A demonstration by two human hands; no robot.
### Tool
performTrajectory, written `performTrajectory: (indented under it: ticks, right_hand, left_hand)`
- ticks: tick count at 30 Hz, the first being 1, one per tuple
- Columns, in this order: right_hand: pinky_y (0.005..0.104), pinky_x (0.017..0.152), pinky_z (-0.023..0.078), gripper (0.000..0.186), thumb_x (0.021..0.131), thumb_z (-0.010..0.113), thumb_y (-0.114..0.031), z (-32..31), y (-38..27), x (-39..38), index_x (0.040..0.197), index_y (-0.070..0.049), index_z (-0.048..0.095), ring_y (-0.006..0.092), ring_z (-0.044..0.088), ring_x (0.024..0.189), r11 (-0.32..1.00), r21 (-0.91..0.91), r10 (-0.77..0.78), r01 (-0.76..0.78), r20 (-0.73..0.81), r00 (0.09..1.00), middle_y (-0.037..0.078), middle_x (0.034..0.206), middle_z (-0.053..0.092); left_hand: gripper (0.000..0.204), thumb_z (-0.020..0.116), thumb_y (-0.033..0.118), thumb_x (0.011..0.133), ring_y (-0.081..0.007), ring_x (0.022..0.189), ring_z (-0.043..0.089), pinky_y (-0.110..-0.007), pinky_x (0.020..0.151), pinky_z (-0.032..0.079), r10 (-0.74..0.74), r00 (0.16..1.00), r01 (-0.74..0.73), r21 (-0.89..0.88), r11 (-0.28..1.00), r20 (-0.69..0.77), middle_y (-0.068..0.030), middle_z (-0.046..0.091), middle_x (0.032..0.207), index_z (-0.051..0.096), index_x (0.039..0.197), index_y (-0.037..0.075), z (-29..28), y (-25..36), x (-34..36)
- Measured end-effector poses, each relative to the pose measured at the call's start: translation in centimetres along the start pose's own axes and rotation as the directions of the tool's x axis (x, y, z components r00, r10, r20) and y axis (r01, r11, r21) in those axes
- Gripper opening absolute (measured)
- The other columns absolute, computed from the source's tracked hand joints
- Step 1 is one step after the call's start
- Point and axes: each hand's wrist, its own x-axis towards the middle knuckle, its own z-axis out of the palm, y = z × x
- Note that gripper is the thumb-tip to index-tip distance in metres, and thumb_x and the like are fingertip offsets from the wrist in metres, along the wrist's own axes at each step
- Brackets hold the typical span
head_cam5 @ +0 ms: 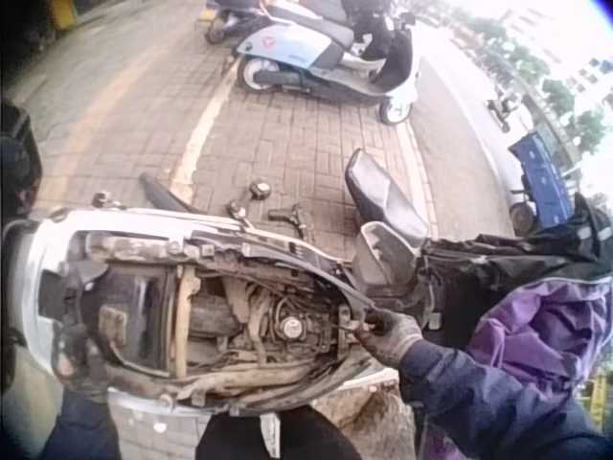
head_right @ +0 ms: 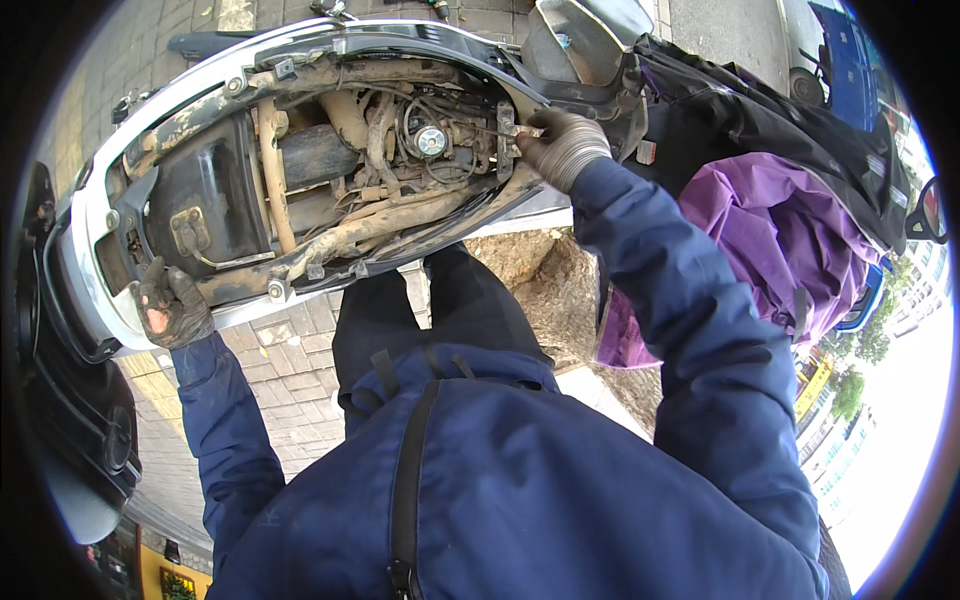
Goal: The person kneels beside a scooter and uses a screwdriver to loosen and remove fasteners from the rear wheel area. They detach a plastic cover and set it aside, then reach into the exposed engine compartment to adjust internal components.
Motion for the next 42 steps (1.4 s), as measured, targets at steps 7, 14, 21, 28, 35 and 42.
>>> performTrajectory:
  ticks: [7, 14, 21, 28, 35, 42]
  right_hand:
    - [0.0414, 0.063, 0.057, 0.024, 0.087, 0.067, -0.018, 0.6, -0.9, -0.6, 0.108, -0.006, 0.069, 0.0332, 0.071, 0.075, 0.993, -0.085, 0.106, -0.085, 0.282, 0.953, 0.018, 0.079, 0.071]
    - [0.0394, 0.064, 0.057, 0.027, 0.089, 0.066, -0.014, 0.9, 0.7, -1.2, 0.115, -0.006, 0.065, 0.0268, 0.071, 0.075, 0.988, 0.132, 0.076, -0.075, -0.001, 0.997, 0.015, 0.085, 0.071]
    - [0.0375, 0.063, 0.057, 0.032, 0.091, 0.065, -0.023, 1.7, 0.5, -0.9, 0.115, -0.002, 0.066, 0.0301, 0.071, 0.075, 0.977, -0.005, 0.203, -0.211, 0.294, 0.934, 0.018, 0.086, 0.073]
    - [0.0415, 0.077, 0.057, 0.023, 0.090, 0.065, -0.017, 1.7, -0.6, -1.9, 0.105, 0.000, 0.072, 0.0337, 0.072, 0.092, 0.999, 0.034, 0.034, -0.031, -0.087, 0.996, 0.019, 0.095, 0.074]
    - [0.0343, 0.050, 0.045, 0.020, 0.093, 0.069, -0.024, 0.5, 0.6, -1.2, 0.098, -0.005, 0.072, 0.0180, 0.059, 0.058, 0.473, 0.582, 0.491, -0.662, 0.450, 0.746, 0.010, 0.083, 0.075]
    - [0.0436, 0.070, 0.057, 0.029, 0.089, 0.069, -0.030, 1.6, -0.4, -1.7, 0.105, -0.005, 0.071, 0.0333, 0.070, 0.077, 0.997, -0.071, -0.027, 0.027, -0.003, 1.000, 0.017, 0.087, 0.074]
  left_hand:
    - [0.032, 0.067, 0.018, 0.094, -0.0202, 0.089, 0.068, -0.032, 0.082, 0.056, 0.018, 1.000, -0.018, -0.018, 1.000, -0.014, -0.0156, 0.068, 0.105, 0.065, 0.117, -0.004, 0.1, 0.2, 0.2]
    - [0.032, 0.064, 0.018, 0.096, -0.0196, 0.089, 0.067, -0.032, 0.081, 0.056, -0.003, 1.000, 0.003, -0.039, 0.999, 0.002, -0.0130, 0.068, 0.104, 0.064, 0.120, -0.003, 0.1, 0.5, 0.3]
    - [0.034, 0.067, 0.019, 0.095, -0.0210, 0.088, 0.068, -0.033, 0.081, 0.057, -0.008, 1.000, 0.008, -0.004, 1.000, -0.002, -0.0156, 0.068, 0.102, 0.064, 0.119, -0.005, 0.2, 0.0, 0.2]
    - [0.034, 0.066, 0.018, 0.095, -0.0199, 0.086, 0.067, -0.032, 0.080, 0.057, -0.023, 1.000, 0.022, 0.043, 0.999, 0.019, -0.0152, 0.068, 0.102, 0.063, 0.120, -0.006, 0.1, 0.1, 0.2]
    - [0.035, 0.065, 0.019, 0.095, -0.0197, 0.085, 0.067, -0.031, 0.078, 0.057, -0.024, 1.000, 0.023, 0.049, 0.999, 0.019, -0.0152, 0.067, 0.103, 0.063, 0.120, -0.006, 0.1, 0.4, 0.3]
    - [0.033, 0.064, 0.018, 0.095, -0.0180, 0.081, 0.066, -0.031, 0.073, 0.056, 0.015, 1.000, -0.017, 0.106, 0.994, 0.017, -0.0141, 0.067, 0.099, 0.063, 0.118, -0.005, 0.0, 0.7, 0.5]
